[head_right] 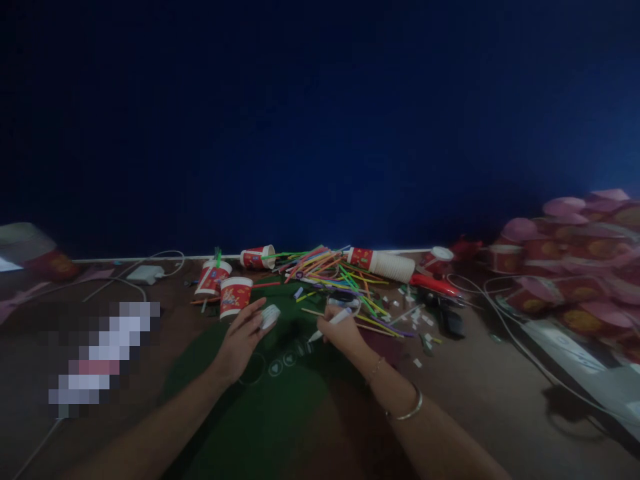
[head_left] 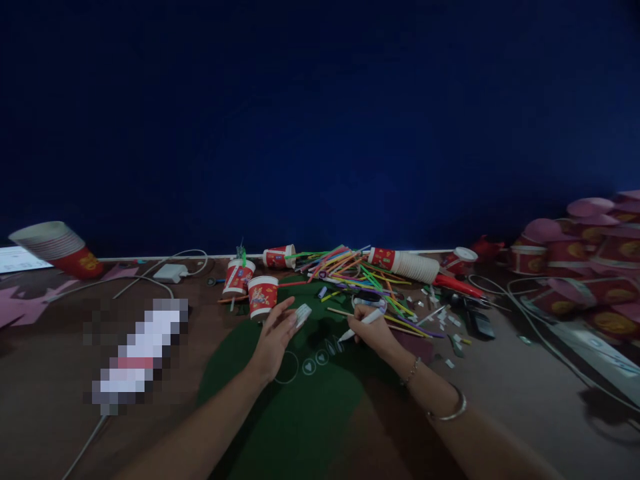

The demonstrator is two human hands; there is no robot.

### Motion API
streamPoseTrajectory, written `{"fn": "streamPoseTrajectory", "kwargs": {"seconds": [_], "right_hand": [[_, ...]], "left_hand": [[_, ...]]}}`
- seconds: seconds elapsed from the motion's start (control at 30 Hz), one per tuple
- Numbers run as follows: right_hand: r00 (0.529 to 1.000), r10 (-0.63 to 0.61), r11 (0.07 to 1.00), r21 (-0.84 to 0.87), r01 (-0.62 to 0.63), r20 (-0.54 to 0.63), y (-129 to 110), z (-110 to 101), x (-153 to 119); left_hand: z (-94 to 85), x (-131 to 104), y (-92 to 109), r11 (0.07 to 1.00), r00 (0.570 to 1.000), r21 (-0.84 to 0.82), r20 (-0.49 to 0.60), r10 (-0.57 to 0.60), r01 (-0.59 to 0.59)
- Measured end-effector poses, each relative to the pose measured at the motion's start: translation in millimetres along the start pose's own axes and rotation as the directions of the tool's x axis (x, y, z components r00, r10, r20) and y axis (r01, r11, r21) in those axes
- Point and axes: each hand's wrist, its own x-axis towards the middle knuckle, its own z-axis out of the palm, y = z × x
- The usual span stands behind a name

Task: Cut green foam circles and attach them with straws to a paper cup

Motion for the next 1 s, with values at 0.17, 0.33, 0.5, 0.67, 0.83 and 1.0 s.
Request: {"fn": "streamPoseTrajectory", "kwargs": {"seconds": [0.17, 0.33, 0.5, 0.67, 0.83, 1.0], "right_hand": [[1.000, -0.007, 1.000, -0.014, 0.008, 0.028, -2.0, 0.5, -1.0], [0.999, -0.018, 0.999, -0.032, 0.019, 0.032, -2.5, 0.7, -1.9], [0.999, -0.013, 0.998, -0.056, 0.015, 0.039, -0.3, 0.6, -1.2], [0.999, 0.008, 0.999, -0.048, -0.006, 0.048, 1.0, 0.4, -0.9], [0.999, 0.025, 0.999, -0.040, -0.023, 0.048, -0.2, 0.2, -1.1], [0.998, 0.019, 0.999, -0.035, -0.017, 0.055, -0.4, 0.1, -0.7]], "left_hand": [[-0.7, -0.2, -0.4, 0.999, 1.000, 0.043, -0.026, 0.002, -0.001], [-1.0, -1.0, 0.4, 0.998, 1.000, 0.059, -0.009, 0.002, -0.001], [-1.2, -0.9, 0.8, 0.997, 1.000, 0.074, -0.017, 0.004, -0.002], [0.0, -1.4, 1.6, 0.996, 0.999, 0.085, -0.034, -0.009, 0.012], [-0.5, -1.1, 1.0, 0.997, 1.000, 0.082, -0.025, 0.005, -0.003], [0.3, -1.7, 2.1, 0.996, 1.000, 0.085, -0.028, -0.006, 0.008]]}}
